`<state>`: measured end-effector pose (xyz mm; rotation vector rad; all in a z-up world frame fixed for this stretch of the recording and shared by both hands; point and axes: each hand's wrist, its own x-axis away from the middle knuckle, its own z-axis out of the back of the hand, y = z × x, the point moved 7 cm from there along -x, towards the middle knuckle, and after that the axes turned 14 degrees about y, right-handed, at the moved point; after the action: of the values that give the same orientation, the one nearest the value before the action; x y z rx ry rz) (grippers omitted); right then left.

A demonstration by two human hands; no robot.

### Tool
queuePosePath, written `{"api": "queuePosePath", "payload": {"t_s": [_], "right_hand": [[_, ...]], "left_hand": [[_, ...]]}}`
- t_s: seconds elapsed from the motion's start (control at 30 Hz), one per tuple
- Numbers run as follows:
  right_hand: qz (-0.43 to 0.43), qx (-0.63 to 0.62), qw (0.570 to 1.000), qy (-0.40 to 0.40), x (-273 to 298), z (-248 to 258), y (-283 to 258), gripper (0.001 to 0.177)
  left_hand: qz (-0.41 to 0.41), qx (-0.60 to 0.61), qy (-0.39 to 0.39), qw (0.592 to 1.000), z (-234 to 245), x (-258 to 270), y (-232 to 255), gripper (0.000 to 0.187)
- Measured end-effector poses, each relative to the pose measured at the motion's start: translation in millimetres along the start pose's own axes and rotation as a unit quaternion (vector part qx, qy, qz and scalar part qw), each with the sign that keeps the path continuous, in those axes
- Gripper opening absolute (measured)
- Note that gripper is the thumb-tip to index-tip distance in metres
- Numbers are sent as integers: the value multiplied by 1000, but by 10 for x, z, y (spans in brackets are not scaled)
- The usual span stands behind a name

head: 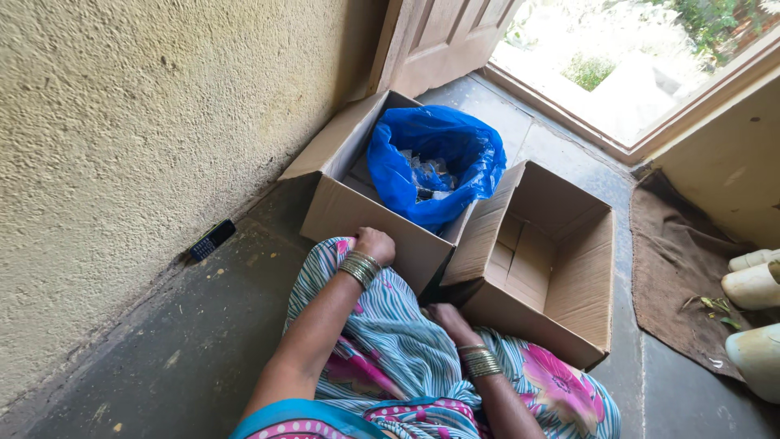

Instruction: The person sits on the floor and sorts small pieces of paper and plastic waste from a blue bag into two cardboard boxes. They repeatedly pick up items, separate them by hand, and place them into the boxes.

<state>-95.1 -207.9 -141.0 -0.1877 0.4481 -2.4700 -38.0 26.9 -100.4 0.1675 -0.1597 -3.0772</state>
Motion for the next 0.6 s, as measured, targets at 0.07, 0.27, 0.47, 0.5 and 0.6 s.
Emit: {"api": "queuePosePath", "payload": {"t_s": [0.07,0.27,0.47,0.5,0.6], "right_hand": [[-82,-201,970,-110,78,-152,175,41],[-118,-279,945,-126,217,-131,167,40],[-102,-89,987,-86,235,-44,122,46],[-99,-70,989,-86,233,-34,117,46],[-77,-25,994,-74,215,6,117,44]], "left_hand": [[35,-20,-72,997,27,-36,-140,37],[24,0,-46,999,59,-4,-131,40],[-16,-23,24,999,420,182,138,39],[-22,-24,27,999,499,221,203,40],[-39,-39,38,998,741,317,397,39]]}}
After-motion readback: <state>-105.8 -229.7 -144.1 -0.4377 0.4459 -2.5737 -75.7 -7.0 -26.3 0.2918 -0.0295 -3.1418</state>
